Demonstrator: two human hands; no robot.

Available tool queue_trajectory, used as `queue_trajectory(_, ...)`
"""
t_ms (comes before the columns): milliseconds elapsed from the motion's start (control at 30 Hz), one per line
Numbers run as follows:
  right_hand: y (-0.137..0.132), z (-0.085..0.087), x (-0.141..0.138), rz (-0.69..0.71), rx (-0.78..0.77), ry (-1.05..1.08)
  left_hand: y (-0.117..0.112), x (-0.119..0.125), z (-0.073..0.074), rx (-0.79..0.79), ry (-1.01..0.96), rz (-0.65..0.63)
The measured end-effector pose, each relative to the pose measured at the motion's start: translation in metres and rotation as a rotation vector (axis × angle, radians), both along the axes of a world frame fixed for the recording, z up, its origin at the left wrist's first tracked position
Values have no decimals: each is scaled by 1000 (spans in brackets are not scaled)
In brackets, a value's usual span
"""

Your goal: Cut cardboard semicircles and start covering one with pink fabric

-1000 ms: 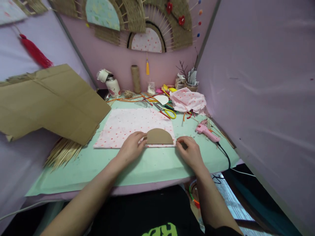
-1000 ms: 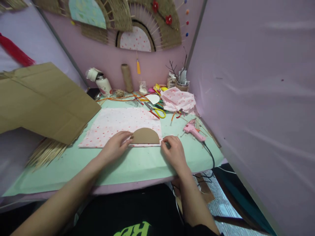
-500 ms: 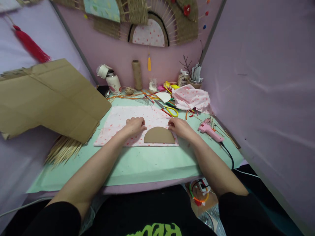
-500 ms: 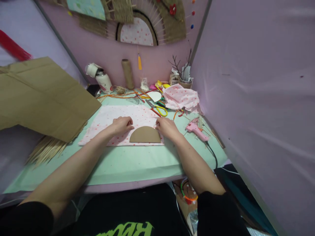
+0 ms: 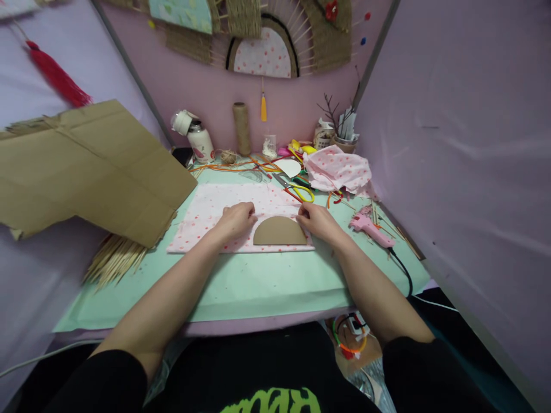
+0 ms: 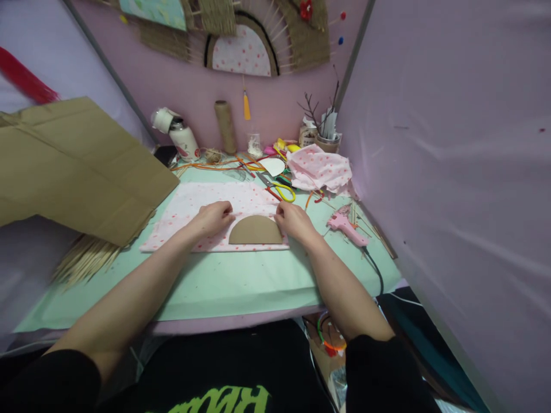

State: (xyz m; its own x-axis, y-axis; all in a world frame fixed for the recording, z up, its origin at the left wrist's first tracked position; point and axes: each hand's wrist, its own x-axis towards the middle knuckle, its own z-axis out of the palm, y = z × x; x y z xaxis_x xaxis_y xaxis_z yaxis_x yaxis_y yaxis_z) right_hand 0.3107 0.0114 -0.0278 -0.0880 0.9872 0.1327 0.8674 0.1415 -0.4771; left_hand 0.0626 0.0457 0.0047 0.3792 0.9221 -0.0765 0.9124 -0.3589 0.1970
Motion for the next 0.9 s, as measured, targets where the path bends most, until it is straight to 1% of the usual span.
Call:
queue_trajectory(167, 3, -3, -2, -27, 4, -14, -3, 3, -4, 62, -7, -16)
queue_trajectory(267, -5, 1, -1, -46, 88, 0, -10, 1, -5, 169, -44, -28)
queue_trajectory(300, -10, 4, -1, -28, 128, 20, -14, 0, -5, 203, -66, -45)
queue_trajectory(367, -19, 10, -3, 79, 152, 73, -26, -3, -5, 226, -133, -104)
queue_trajectory(433, -28, 15, -8, 239, 78, 99, -41, -6, -7, 170, -218, -156)
queue_trajectory(467, -31, 16, -12, 303, 29, 93, -49, -8, -9, 125, -254, -157)
queue_trajectory(500, -34, 17, -15, 339, -9, 75, -57, -9, -11, 82, -280, -145)
queue_trajectory(567, -36, 17, -21, 342, -48, 35, -69, -12, -17, 23, -323, -120)
queue_trajectory(633, -35, 15, -24, 311, -65, 21, -75, -14, -23, 11, -356, -123)
queue_trajectory(733, -36, 14, -23, 282, -56, 32, -77, -17, -29, 28, -384, -145)
queue_trajectory(833, -40, 15, -20, 283, -27, 61, -77, -18, -30, 24, -379, -151)
queue_trajectory(900, -44, 14, -19, 299, -43, 69, -76, -19, -31, 17, -370, -154)
